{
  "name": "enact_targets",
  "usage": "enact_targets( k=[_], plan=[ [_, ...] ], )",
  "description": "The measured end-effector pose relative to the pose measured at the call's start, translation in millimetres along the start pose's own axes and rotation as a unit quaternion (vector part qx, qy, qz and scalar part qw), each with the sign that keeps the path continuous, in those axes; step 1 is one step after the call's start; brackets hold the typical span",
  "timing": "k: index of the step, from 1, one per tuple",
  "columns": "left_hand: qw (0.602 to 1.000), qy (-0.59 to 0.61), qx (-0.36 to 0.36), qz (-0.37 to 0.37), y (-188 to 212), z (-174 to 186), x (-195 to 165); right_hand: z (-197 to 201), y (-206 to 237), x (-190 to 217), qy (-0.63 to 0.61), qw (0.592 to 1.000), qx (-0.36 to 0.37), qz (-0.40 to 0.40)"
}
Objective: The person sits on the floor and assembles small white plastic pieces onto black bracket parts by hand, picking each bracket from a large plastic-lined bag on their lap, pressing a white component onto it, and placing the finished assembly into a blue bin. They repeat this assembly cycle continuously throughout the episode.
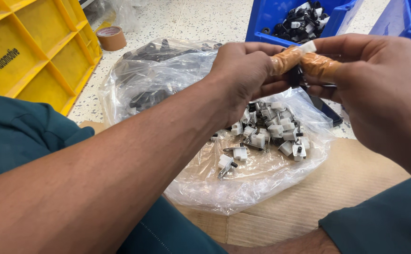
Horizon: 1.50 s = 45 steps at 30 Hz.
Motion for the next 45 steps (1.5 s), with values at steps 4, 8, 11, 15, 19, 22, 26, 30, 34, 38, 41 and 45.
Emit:
enact_targets(
  k=[4,8,11,15,19,22,26,30,34,38,41,45],
  plan=[
    [0.990,0.140,-0.005,0.036,3.7,-4.4,11.0,-10.9,-2.2,-25.2,-0.117,0.981,0.104,-0.110],
    [0.978,0.202,0.020,0.054,6.6,-12.6,10.9,-13.7,-7.0,-45.0,-0.271,0.928,0.141,-0.212],
    [0.980,0.173,0.036,0.096,12.5,-16.7,13.3,-5.6,-9.7,-52.8,-0.279,0.920,0.110,-0.253],
    [0.980,0.142,0.035,0.138,21.3,-26.5,22.1,-7.8,-19.2,-37.8,-0.154,0.958,0.146,-0.193],
    [0.977,0.175,0.047,0.115,16.6,-28.0,20.1,-6.9,-22.2,-41.5,-0.201,0.952,0.129,-0.193],
    [0.972,0.197,-0.013,0.128,14.1,-23.3,26.0,-8.8,-18.8,-39.1,-0.178,0.956,0.171,-0.157],
    [0.968,0.211,-0.043,0.127,17.0,-25.3,22.9,-10.4,-15.8,-38.3,-0.140,0.966,0.189,-0.110],
    [0.975,0.189,-0.030,0.109,20.4,-26.9,9.4,-3.8,-20.7,-39.9,-0.158,0.969,0.147,-0.119],
    [0.990,0.112,-0.051,0.070,16.1,-24.4,0.5,3.2,-21.0,-35.9,-0.137,0.979,0.114,-0.101],
    [0.980,0.183,-0.027,0.069,8.6,-26.6,9.1,9.6,-23.7,-34.2,-0.143,0.980,0.082,-0.113],
    [0.980,0.186,0.029,0.068,5.7,-31.7,18.4,-13.6,-18.3,-18.3,-0.198,0.949,0.228,-0.092],
    [0.975,0.198,0.054,0.089,2.9,-42.2,28.9,-2.4,-21.3,-15.5,-0.083,0.985,0.120,-0.088]
  ],
)
Point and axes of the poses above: each hand's wrist, its own y-axis away from the middle knuckle, its own z-axis out of the back of the hand, x = y × z, the point moved 9 cm from there along -y, towards the middle knuckle, and after that the axes turned 10 degrees about -z, right-handed, at the moved point
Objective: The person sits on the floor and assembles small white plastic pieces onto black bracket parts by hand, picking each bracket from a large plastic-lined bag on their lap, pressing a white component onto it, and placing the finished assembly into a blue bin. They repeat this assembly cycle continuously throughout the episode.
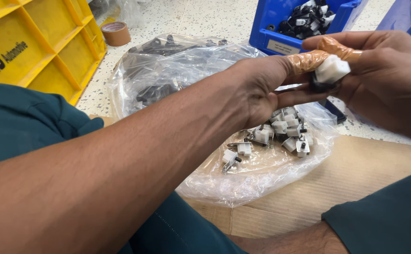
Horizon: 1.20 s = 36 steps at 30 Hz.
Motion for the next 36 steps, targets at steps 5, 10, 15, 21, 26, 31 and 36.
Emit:
enact_targets(
  k=[5,10,15,21,26,31,36],
  plan=[
    [0.999,0.016,0.030,0.031,-2.4,-5.3,4.7,3.2,1.0,-1.2,0.014,0.998,-0.047,-0.048],
    [0.997,-0.021,0.050,0.045,3.0,1.9,7.7,-6.6,-4.3,5.4,0.074,0.995,0.060,-0.039],
    [0.992,0.034,0.043,0.112,4.6,2.4,15.6,5.7,-17.5,0.8,0.107,0.993,0.021,-0.038],
    [0.996,-0.032,0.019,0.082,10.8,8.8,5.8,-14.0,-17.5,-16.8,-0.035,0.979,0.186,-0.071],
    [0.992,0.016,-0.122,0.013,23.7,28.4,-17.5,-6.8,-14.8,-25.4,-0.211,0.966,0.110,-0.103],
    [0.990,-0.002,-0.139,-0.012,24.4,13.3,-18.0,-8.1,-1.0,-34.0,-0.152,0.981,-0.016,-0.117],
    [0.982,-0.045,-0.182,0.007,27.5,24.1,-14.6,-16.9,8.3,-22.2,-0.054,0.996,-0.009,-0.065]
  ],
)
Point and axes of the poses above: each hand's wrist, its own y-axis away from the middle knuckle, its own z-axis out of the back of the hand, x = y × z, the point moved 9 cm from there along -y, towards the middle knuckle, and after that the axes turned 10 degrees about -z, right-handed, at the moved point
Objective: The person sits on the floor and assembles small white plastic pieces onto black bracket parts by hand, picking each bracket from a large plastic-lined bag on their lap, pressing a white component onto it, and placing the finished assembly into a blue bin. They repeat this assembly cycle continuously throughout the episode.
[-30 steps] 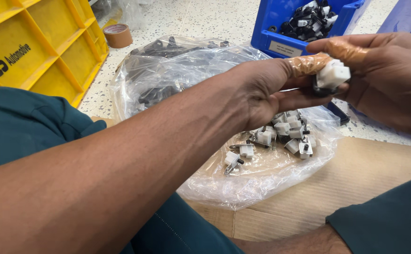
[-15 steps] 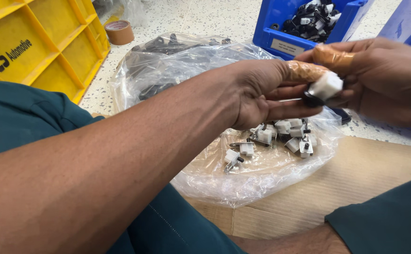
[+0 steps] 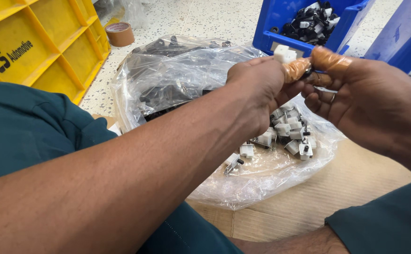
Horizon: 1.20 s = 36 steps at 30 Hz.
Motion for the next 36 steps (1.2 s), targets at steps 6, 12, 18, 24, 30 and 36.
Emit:
enact_targets(
  k=[6,12,18,24,30,36],
  plan=[
    [0.993,-0.079,0.089,-0.010,0.9,-14.3,-6.8,6.7,-10.9,5.3,0.050,0.998,-0.001,0.029],
    [0.985,-0.113,0.114,-0.057,-5.7,-27.4,-18.7,20.6,-14.1,19.8,0.122,0.986,-0.050,0.106],
    [0.979,-0.127,0.149,-0.060,0.7,-32.0,-16.7,20.2,-9.2,18.7,0.113,0.989,-0.025,0.093],
    [0.974,-0.132,0.174,-0.065,8.1,-34.7,-18.9,12.0,-7.8,23.3,0.072,0.993,0.023,0.092],
    [0.970,-0.158,0.165,-0.084,7.7,-37.0,-21.7,7.8,-7.9,27.6,0.076,0.994,0.007,0.072],
    [0.978,-0.125,0.146,-0.078,8.4,-32.5,-19.4,12.8,-12.6,21.6,0.041,0.998,-0.004,0.056]
  ],
)
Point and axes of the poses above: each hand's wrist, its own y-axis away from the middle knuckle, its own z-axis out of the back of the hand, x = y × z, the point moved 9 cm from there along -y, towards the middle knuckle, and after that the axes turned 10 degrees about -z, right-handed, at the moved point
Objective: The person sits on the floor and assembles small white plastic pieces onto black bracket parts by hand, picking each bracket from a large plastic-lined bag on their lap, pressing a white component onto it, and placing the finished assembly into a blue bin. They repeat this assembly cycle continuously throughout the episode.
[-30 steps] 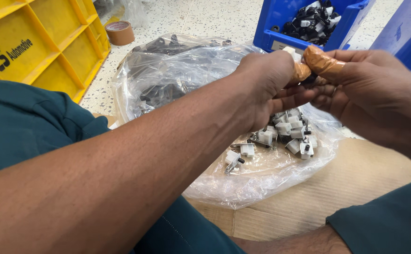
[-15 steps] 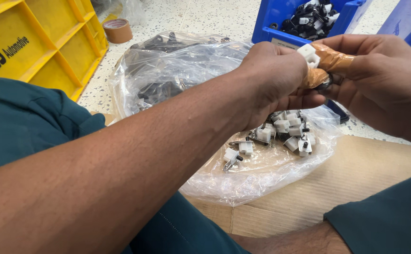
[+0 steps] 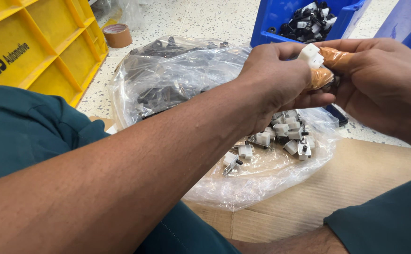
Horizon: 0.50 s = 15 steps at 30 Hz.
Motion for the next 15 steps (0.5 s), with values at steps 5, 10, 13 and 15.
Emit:
enact_targets(
  k=[5,10,13,15],
  plan=[
    [0.998,0.053,-0.031,-0.019,-0.2,9.2,0.1,10.6,-3.1,-22.0,-0.089,0.992,0.025,-0.085],
    [0.997,0.056,-0.043,-0.031,5.1,15.9,-3.5,6.7,-4.0,-19.9,-0.007,0.997,0.061,-0.053],
    [0.998,0.035,-0.054,-0.013,7.1,14.6,-1.9,8.7,-2.0,-18.6,0.017,0.999,0.005,-0.034],
    [0.997,0.011,-0.072,-0.011,7.1,16.6,-0.7,8.9,0.7,-15.3,0.006,0.999,-0.024,-0.026]
  ],
)
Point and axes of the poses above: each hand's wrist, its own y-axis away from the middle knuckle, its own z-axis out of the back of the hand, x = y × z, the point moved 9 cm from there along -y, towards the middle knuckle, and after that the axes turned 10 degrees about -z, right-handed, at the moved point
